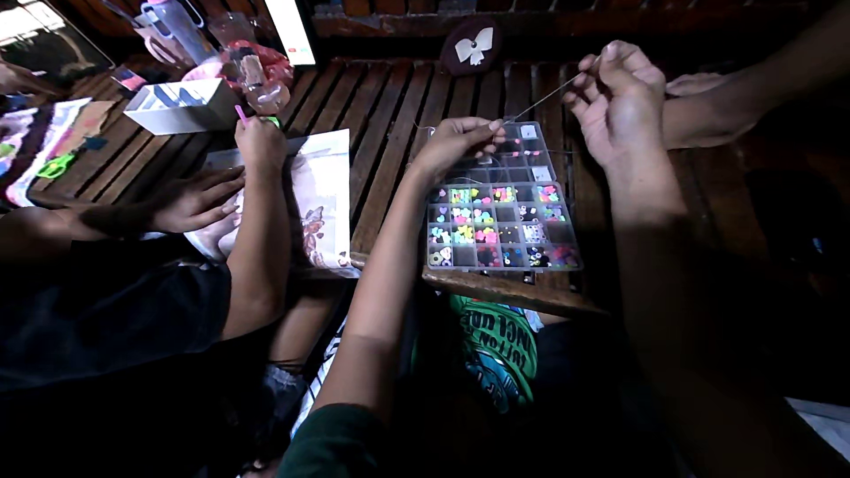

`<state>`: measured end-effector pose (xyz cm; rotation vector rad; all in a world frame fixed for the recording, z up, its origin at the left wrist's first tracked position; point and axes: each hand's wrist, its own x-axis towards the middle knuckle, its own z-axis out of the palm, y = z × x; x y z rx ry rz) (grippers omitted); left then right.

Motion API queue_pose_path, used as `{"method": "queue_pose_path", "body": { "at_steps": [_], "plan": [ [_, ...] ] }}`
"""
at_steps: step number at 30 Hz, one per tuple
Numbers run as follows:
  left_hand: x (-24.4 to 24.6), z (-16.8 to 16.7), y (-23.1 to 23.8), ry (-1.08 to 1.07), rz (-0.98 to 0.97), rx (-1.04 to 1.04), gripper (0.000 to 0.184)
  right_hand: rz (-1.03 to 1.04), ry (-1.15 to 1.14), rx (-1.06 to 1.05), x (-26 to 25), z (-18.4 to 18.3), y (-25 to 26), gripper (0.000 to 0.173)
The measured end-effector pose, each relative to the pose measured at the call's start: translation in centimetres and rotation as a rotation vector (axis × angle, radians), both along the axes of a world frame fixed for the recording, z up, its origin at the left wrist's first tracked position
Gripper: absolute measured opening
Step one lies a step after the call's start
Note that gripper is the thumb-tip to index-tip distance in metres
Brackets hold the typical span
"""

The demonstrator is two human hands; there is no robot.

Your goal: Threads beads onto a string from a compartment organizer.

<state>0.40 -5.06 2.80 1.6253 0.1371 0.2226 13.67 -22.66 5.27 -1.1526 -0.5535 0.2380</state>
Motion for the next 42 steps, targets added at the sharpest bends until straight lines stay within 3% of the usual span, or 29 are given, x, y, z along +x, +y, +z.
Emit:
{"method": "queue_pose_path", "body": {
  "at_steps": [9,14,20,26,29,34,42],
  "plan": [
    [0.1,-0.7,0.7,0.036,-0.022,0.403,0.013,0.039,-0.265,-0.188,-0.1,-0.2,0.1,0.01],
    [0.2,-0.8,1.0,0.055,-0.017,0.643,0.017,-0.004,-0.294,-0.238,-0.2,-0.3,0.3,0.009],
    [0.1,-0.9,0.9,0.059,-0.024,0.857,0.015,0.001,-0.422,-0.666,0.1,-1.0,0.4,0.024],
    [-0.1,-0.5,1.0,0.025,0.063,0.766,0.02,0.01,-0.493,-0.651,-0.4,-1.1,0.8,0.021],
    [-0.1,-0.1,0.8,-0.103,0.155,0.567,0.021,0.023,-0.58,-0.54,-0.5,-1.2,0.9,0.018],
    [-0.3,0.8,-0.2,-0.202,0.064,0.172,0.024,0.068,-0.649,-0.418,-0.8,-1.5,1.6,0.017],
    [-0.2,0.9,-0.2,-0.209,0.032,0.073,0.016,0.116,-0.585,-0.279,-1.6,-1.9,2.3,0.011]
  ]
}}
